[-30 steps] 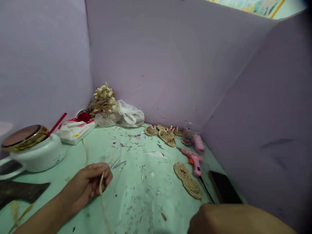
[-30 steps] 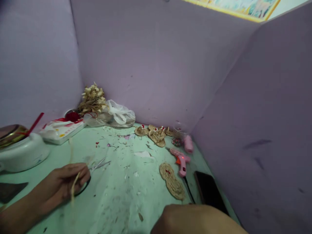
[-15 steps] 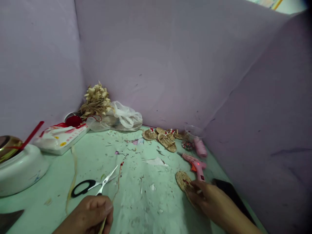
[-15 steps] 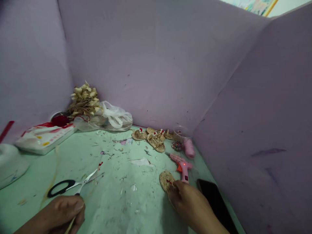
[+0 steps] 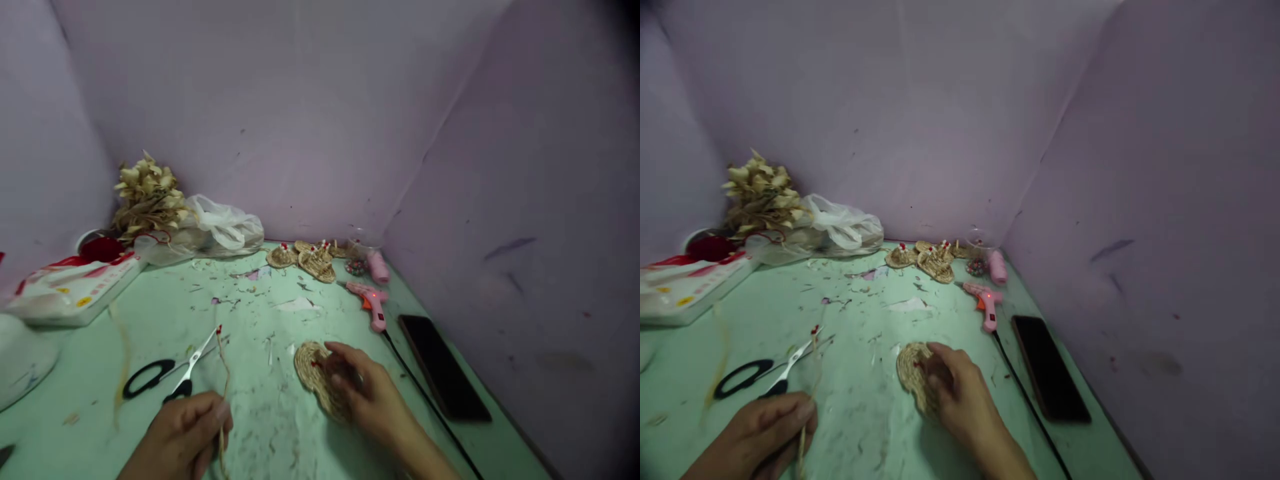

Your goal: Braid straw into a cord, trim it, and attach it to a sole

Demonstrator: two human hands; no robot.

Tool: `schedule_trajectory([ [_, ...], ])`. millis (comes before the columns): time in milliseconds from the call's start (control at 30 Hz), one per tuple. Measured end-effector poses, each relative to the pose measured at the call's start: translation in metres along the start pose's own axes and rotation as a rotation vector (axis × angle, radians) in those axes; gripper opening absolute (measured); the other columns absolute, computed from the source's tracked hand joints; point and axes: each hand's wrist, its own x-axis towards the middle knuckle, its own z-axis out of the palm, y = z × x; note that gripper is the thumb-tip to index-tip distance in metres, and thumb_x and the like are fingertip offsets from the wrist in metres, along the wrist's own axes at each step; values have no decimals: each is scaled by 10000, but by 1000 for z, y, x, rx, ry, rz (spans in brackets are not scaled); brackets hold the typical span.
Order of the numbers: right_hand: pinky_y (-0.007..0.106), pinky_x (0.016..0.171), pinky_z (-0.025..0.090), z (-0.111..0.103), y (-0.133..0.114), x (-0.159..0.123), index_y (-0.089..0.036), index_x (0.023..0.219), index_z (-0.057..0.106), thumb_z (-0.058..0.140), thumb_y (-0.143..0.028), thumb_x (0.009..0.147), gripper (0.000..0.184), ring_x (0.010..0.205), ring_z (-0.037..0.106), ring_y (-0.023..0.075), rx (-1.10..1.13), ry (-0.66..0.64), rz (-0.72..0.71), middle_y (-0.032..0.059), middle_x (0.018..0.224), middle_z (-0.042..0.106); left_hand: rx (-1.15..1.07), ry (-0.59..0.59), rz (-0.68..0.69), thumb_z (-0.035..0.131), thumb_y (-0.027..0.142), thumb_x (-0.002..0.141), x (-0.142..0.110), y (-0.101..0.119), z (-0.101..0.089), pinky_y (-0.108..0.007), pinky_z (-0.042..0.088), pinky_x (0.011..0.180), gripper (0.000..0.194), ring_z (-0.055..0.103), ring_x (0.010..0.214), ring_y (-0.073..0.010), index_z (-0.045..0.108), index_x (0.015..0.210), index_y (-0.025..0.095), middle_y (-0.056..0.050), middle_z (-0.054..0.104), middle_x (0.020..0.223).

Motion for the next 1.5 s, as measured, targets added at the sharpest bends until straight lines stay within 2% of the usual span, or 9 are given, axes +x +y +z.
schedule_trajectory([
  [133, 337, 818, 412, -7, 10, -12, -166, 1087, 533, 445, -292, 776, 347, 925, 559, 198, 182, 115, 24, 96, 981, 617, 4, 105, 28, 563, 454, 689, -4, 3, 6, -175, 164, 340, 334, 262, 306, -45, 567, 579, 139, 23, 427, 339],
  [233, 333, 752, 425, -17, 11, -17, -140, 981, 590, 493, -354, 747, 333, 839, 576, 208, 79, -11, 91, 105, 935, 629, -102, 198, 119, 578, 396, 692, -13, 9, 8, -157, 197, 350, 290, 319, 333, -40, 550, 572, 134, 19, 449, 393],
  [333, 346, 773, 391, -18, 3, -26, -172, 1023, 589, 632, -373, 622, 450, 888, 531, 230, -177, -115, -15, 87, 986, 596, -360, 82, 243, 586, 324, 671, -28, 19, 9, -165, 249, 356, 242, 342, 342, -35, 507, 533, 141, 11, 478, 473],
  [467, 353, 791, 362, -6, -9, -34, -188, 1052, 562, 643, -286, 582, 487, 939, 479, 256, -378, -84, -70, 85, 1006, 553, -560, -166, 241, 600, 303, 625, -45, 24, 10, -188, 247, 332, 223, 319, 320, -53, 488, 499, 157, 7, 436, 425],
  [733, 340, 775, 386, 3, 4, -29, -103, 1239, 364, 518, -200, 617, 649, 871, 534, 240, -348, -20, 55, 141, 1050, 474, -584, -51, 242, 621, 338, 582, -57, 26, 7, -212, 245, 298, 276, 271, 298, -73, 452, 410, 203, 10, 309, 329],
  [1067, 344, 875, 360, 13, -4, -39, -191, 1251, 357, 556, -177, 623, 659, 1013, 476, 244, -37, -227, -96, 109, 1125, 492, -454, -166, 102, 621, 351, 643, -48, 16, 17, -185, 207, 322, 224, 361, 325, -48, 577, 543, 155, -33, 523, 473],
  [1300, 321, 826, 399, 30, -16, -44, -151, 1157, 409, 650, -192, 559, 646, 925, 515, 224, 353, -259, 45, 109, 1054, 551, -353, -101, 115, 620, 345, 663, -31, 6, 32, -138, 179, 311, 242, 379, 303, -17, 543, 626, 119, -28, 577, 551],
  [1433, 253, 572, 455, 37, -23, -48, -151, 1037, 469, 686, -223, 505, 580, 730, 555, 176, 779, -666, 189, 64, 895, 581, -366, -59, 140, 615, 348, 666, -26, 2, 33, -134, 188, 300, 246, 374, 300, -20, 526, 633, 120, -22, 571, 534],
  [1500, 247, 589, 458, 38, -22, -47, -144, 1008, 488, 697, -202, 484, 568, 732, 564, 174, 786, -631, 174, 57, 868, 590, -367, -23, 185, 611, 336, 671, -26, 2, 33, -134, 200, 307, 241, 378, 309, -20, 522, 623, 117, -19, 564, 528],
])
